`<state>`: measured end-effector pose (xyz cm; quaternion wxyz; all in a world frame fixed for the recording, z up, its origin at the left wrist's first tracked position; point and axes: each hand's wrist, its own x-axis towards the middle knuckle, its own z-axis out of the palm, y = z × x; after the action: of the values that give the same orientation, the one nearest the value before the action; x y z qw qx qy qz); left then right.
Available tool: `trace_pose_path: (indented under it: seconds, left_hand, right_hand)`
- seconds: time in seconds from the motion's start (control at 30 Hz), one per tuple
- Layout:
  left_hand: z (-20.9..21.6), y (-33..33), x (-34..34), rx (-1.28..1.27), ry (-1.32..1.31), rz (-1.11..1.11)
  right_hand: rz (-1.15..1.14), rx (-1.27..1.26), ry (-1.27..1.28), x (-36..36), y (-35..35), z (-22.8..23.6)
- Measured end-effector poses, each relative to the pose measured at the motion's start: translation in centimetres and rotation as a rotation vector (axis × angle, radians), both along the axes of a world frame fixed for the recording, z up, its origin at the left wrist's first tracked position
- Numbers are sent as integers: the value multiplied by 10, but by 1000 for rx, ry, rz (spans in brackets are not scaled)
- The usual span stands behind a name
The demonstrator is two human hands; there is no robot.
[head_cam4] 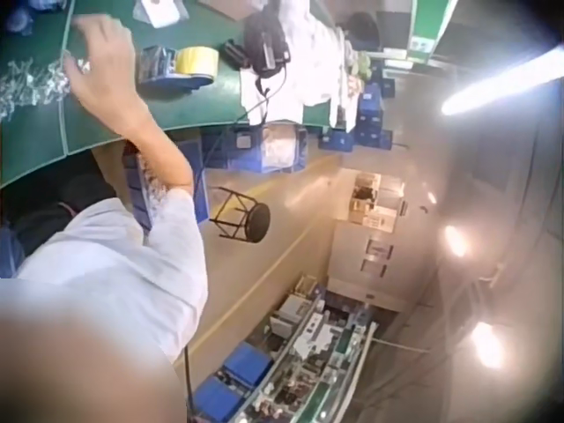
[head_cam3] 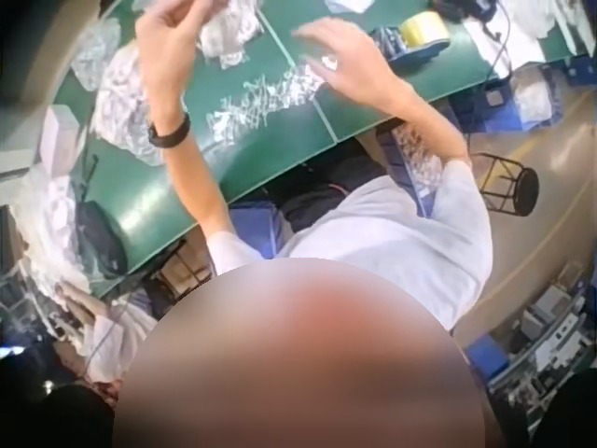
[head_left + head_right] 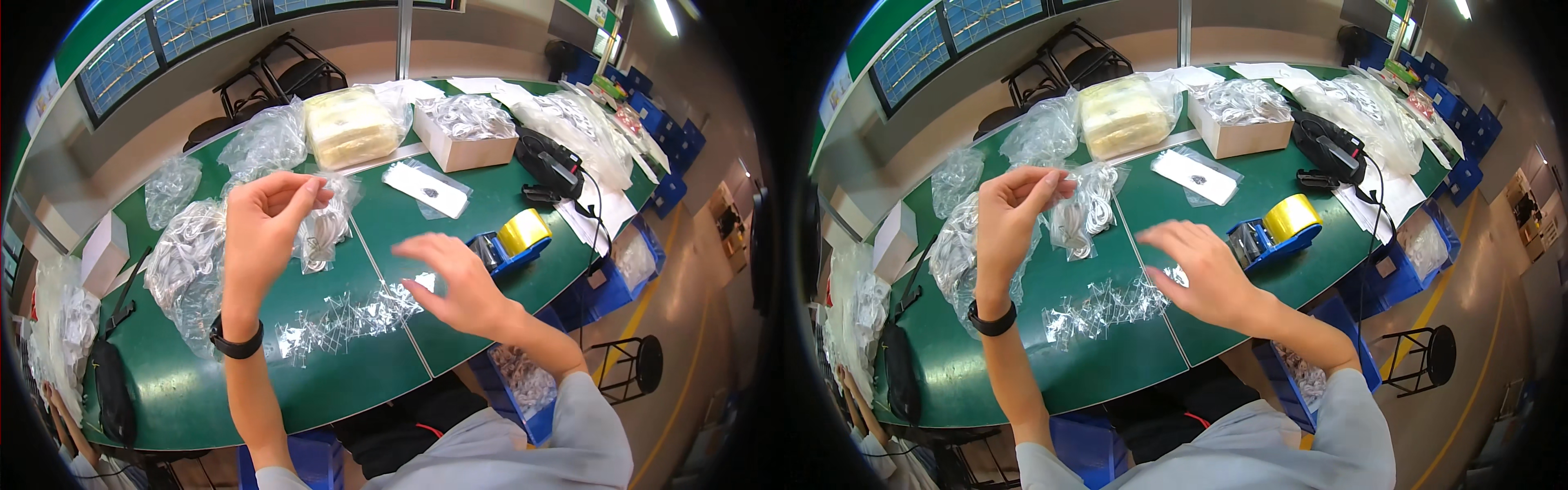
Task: Packing small electronic cables into individual plastic bags at a workstation.
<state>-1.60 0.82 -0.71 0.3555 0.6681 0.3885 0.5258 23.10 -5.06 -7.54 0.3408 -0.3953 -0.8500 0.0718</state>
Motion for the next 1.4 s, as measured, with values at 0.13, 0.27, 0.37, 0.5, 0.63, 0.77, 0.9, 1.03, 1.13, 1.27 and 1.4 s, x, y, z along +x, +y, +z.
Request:
trace_pose_path:
  seconds: [0.13, 0.27, 0.37, 0.5, 0.63, 0.77, 0.9, 1.03, 1.13, 1.27, 1.4]
  left_hand:
    - [-2, -9, 10, 58, -16, 67]
    - [-3, -12, 21, 93, -69, 103]
    - [-6, -10, 25, 115, -107, 93]
    - [-6, -10, 21, 133, -133, 49]
    - [-7, -8, 23, 111, -226, -15]
    - [-1, -11, 32, 146, -239, 13]
    - [-8, -8, 24, 146, -192, -51]
    - [-7, -10, 26, 136, -202, -38]
    - [-8, -9, 24, 144, -213, -40]
    - [-6, -13, 20, 165, -164, 11]
    - [-2, -15, 12, 141, -107, -38]
  right_hand:
    - [25, -237, 466, -44, 24, 23]
    - [168, -318, 669, -53, 52, 28]
    - [203, -195, 754, -54, 62, 34]
    - [209, -75, 791, -50, 66, 43]
    - [148, -9, 764, -45, 66, 51]
    - [139, 40, 777, -44, 66, 58]
    - [134, 40, 768, -41, 62, 65]
    - [129, -49, 752, -35, 59, 67]
    - [178, -11, 675, -32, 59, 67]
    - [230, 39, 540, -26, 64, 58]
    - [221, -208, 699, -25, 58, 57]
